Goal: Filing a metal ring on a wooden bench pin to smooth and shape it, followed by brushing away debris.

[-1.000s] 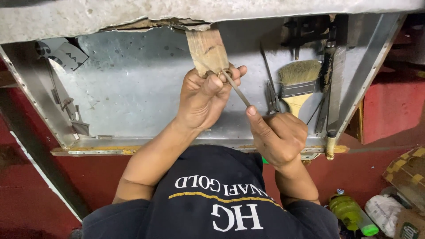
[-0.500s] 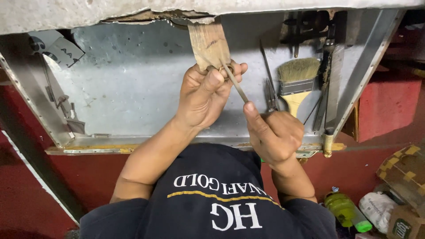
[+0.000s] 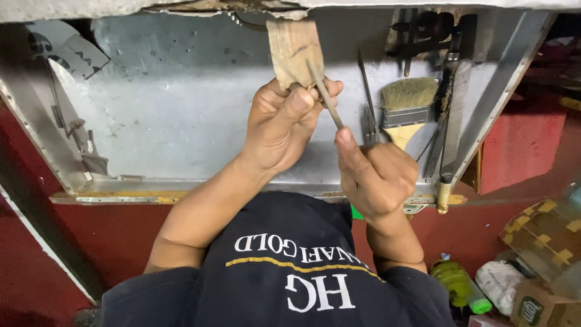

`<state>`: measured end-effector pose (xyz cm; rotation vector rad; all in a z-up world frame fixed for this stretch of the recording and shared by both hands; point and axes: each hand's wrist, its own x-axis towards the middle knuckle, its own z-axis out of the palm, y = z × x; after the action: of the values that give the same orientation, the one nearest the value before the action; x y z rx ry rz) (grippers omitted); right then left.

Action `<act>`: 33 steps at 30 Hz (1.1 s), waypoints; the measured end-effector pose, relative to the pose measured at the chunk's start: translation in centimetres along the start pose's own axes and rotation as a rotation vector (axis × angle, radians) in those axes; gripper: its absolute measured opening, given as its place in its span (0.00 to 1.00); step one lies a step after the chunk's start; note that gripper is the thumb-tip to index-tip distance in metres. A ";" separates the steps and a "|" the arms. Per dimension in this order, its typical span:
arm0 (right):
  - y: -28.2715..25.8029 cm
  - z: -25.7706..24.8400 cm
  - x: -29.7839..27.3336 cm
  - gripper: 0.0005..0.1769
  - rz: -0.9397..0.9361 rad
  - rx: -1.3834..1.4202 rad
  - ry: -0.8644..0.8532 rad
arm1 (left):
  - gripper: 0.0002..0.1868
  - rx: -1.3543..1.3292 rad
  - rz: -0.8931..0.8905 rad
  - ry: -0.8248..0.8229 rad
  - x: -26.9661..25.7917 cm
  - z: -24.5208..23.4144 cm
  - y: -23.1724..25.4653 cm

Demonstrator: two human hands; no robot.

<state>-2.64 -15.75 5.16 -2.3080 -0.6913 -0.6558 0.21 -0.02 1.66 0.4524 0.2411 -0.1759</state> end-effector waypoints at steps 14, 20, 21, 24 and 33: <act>-0.3 0.7 0.6 0.12 -0.004 0.002 0.041 | 0.03 0.007 0.026 -0.015 0.1 -0.9 -0.4; -0.7 0.7 0.4 0.10 0.019 -0.002 0.018 | 0.03 0.018 0.030 -0.008 0.2 0.9 1.0; -0.6 0.9 0.8 0.10 0.017 -0.001 0.018 | 0.03 0.030 0.033 -0.018 0.3 1.3 1.4; -0.2 1.3 1.7 0.14 0.012 0.017 0.044 | 0.02 0.021 0.062 -0.014 0.4 0.9 0.7; -0.8 0.5 -0.2 0.11 0.032 -0.003 -0.003 | 0.03 0.011 0.062 -0.007 0.3 0.2 0.2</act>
<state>-3.16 -14.92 5.09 -2.3189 -0.6537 -0.6395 0.62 0.03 1.83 0.4698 0.2194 -0.1177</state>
